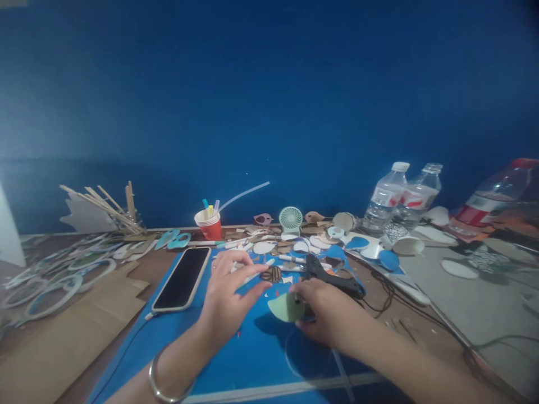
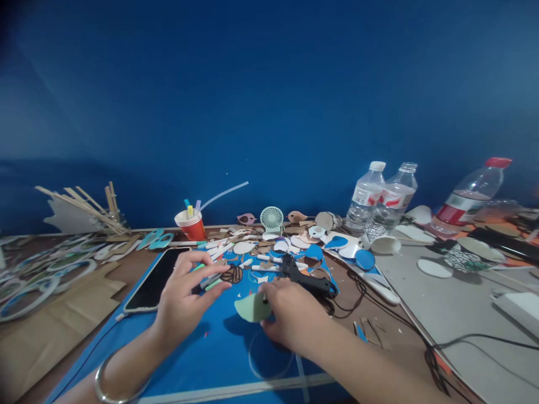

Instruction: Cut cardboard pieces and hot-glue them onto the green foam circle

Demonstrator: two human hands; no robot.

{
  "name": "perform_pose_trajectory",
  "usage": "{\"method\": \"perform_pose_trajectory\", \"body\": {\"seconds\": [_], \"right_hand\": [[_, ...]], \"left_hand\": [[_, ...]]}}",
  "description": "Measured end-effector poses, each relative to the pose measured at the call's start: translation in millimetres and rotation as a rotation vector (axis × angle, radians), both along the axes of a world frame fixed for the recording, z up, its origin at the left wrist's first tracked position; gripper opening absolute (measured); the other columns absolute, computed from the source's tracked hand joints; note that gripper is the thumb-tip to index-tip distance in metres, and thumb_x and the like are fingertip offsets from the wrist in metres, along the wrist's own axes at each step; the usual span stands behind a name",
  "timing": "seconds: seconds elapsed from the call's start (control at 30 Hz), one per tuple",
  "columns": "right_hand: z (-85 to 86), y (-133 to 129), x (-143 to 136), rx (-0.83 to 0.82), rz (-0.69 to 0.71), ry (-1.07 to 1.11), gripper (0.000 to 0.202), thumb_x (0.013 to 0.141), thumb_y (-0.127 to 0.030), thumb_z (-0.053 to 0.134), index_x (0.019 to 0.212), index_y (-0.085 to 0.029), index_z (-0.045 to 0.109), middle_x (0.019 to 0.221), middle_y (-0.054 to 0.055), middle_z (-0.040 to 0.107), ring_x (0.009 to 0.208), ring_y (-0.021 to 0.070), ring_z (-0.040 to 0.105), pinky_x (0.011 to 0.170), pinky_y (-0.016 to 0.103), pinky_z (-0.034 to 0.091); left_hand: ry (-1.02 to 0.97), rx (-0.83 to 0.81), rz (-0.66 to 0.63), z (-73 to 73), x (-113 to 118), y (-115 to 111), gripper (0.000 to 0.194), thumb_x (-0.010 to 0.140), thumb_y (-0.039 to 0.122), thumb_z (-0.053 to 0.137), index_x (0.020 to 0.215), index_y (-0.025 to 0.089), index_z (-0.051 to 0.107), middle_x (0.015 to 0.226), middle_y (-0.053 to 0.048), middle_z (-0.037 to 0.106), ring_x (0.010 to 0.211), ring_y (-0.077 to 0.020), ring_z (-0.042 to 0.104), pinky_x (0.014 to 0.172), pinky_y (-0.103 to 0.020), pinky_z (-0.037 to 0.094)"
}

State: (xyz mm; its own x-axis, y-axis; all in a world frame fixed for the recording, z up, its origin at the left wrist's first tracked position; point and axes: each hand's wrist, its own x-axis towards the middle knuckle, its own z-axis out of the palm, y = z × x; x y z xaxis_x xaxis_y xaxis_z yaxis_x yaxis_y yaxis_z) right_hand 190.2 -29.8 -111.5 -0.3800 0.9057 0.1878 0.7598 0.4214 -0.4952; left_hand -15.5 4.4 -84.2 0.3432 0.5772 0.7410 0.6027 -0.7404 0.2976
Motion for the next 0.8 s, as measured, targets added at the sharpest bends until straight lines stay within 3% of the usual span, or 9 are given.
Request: {"method": "perform_pose_trajectory", "body": {"seconds": [0.13,0.3,0.47,0.8], "right_hand": [[4.9,5.0,0.9,0.026,-0.007,0.24,0.038,0.062,-0.013,0.058,0.099,-0.02,0.056,0.096,0.008,0.058,0.09,0.0231,0.054,0.07,0.031,0.045],[5.1,7.7,1.0,0.049,0.067,0.363,0.041,0.064,-0.011,0.058,0.104,-0.021,0.054,0.101,0.008,0.055,0.099,0.0239,0.051,0.079,0.034,0.045],[0.5,9.8,0.7,0.085,0.046,0.402,0.044,0.066,-0.018,0.061,0.11,-0.021,0.053,0.105,0.009,0.055,0.099,0.0245,0.051,0.082,0.038,0.044],[2.4,8.4,-0.5,0.083,0.061,0.384,0.043,0.068,-0.019,0.061,0.11,-0.02,0.053,0.105,0.008,0.055,0.099,0.0223,0.051,0.083,0.035,0.044]], "left_hand": [[-0.014,-0.086,-0.031,-17.8,2.5,-4.8,0.019,0.072,0.022,0.062,0.091,0.022,0.063,0.089,-0.005,0.049,0.088,-0.0208,0.049,0.08,-0.041,0.042],[0.044,-0.054,-0.024,-30.8,2.6,-7.1,0.019,0.072,0.022,0.062,0.09,0.024,0.062,0.087,-0.004,0.05,0.087,-0.0215,0.049,0.08,-0.042,0.04],[0.052,-0.007,0.003,-33.2,4.6,-8.8,0.017,0.07,0.021,0.062,0.087,0.023,0.061,0.086,-0.005,0.051,0.086,-0.0221,0.048,0.077,-0.041,0.038],[0.059,-0.052,-0.022,-32.7,5.7,-9.2,0.02,0.07,0.02,0.061,0.09,0.023,0.059,0.088,-0.005,0.05,0.088,-0.0223,0.047,0.079,-0.042,0.036]]}}
